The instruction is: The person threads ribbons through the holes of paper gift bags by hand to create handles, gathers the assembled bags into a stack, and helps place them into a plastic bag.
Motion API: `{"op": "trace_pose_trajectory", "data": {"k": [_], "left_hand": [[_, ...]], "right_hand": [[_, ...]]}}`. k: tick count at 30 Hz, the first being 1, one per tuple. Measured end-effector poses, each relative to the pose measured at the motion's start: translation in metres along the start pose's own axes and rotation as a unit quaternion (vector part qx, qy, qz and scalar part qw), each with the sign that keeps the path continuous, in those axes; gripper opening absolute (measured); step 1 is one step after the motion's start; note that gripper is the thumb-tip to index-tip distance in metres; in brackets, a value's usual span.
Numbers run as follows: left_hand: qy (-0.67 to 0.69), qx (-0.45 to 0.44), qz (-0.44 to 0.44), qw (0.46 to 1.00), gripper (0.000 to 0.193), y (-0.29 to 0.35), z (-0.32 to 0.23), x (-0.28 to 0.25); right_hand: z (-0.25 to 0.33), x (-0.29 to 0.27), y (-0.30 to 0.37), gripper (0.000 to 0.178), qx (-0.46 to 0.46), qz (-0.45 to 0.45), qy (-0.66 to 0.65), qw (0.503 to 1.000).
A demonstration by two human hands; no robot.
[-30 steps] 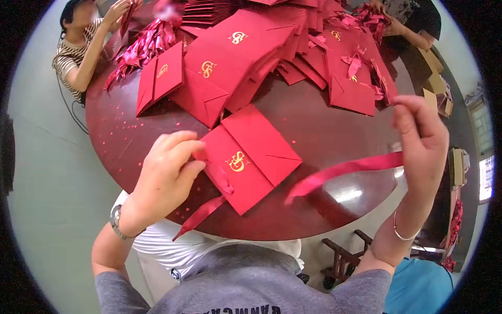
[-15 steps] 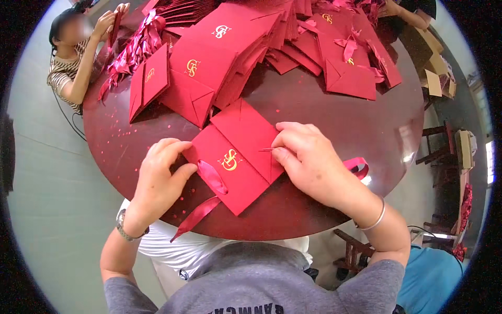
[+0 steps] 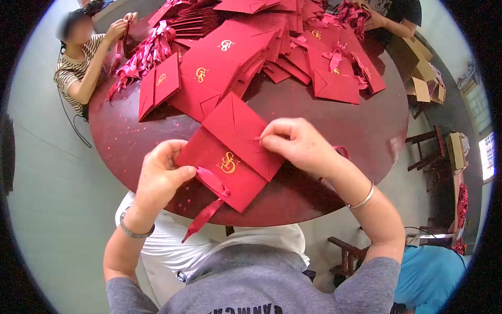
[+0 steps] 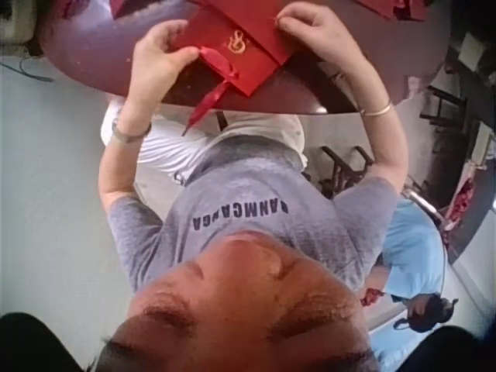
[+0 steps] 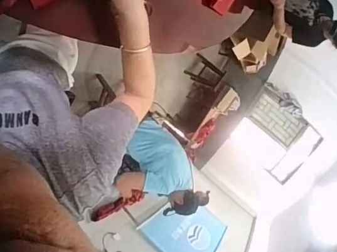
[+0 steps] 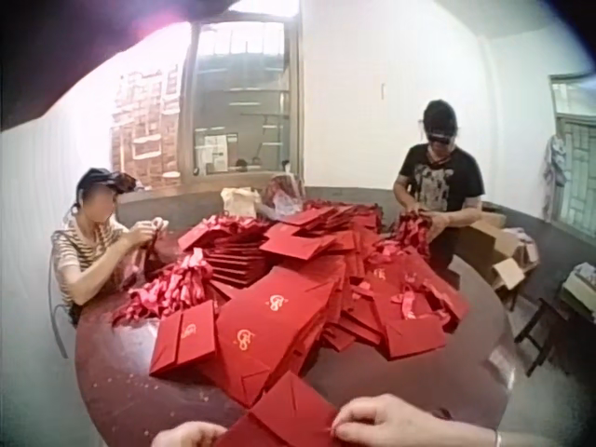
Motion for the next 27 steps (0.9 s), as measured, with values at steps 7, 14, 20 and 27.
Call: {"op": "trace_pose_trajectory", "data": {"k": [7,14,20,27], "left_hand": [[-0.173,0.336,-0.198,0.904,0.019,0.022,-0.115,-0.042],[-0.426,0.384,-0.068,0.816,0.022,0.030,-0.044,-0.027],[-0.361,0.341,-0.161,0.853,0.027,0.054,-0.052,-0.031],[-0.443,0.226,0.004,0.867,0.034,0.003,-0.037,0.023]], "right_hand": [[0.151,0.010,0.101,0.014,-0.540,-0.283,0.374,0.698],[0.060,0.086,0.089,0.011,-0.497,-0.067,0.479,0.720],[0.040,0.064,0.081,0.012,-0.363,-0.032,0.160,0.917],[0.042,0.038,0.051,0.011,-0.184,-0.046,-0.001,0.982]]}}
Point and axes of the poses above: each hand's wrist, its own y-axis away from the middle knuckle, its own x-axis out of the palm, z = x × y, the point moved 7 cm from there along -y, towards the middle knuckle
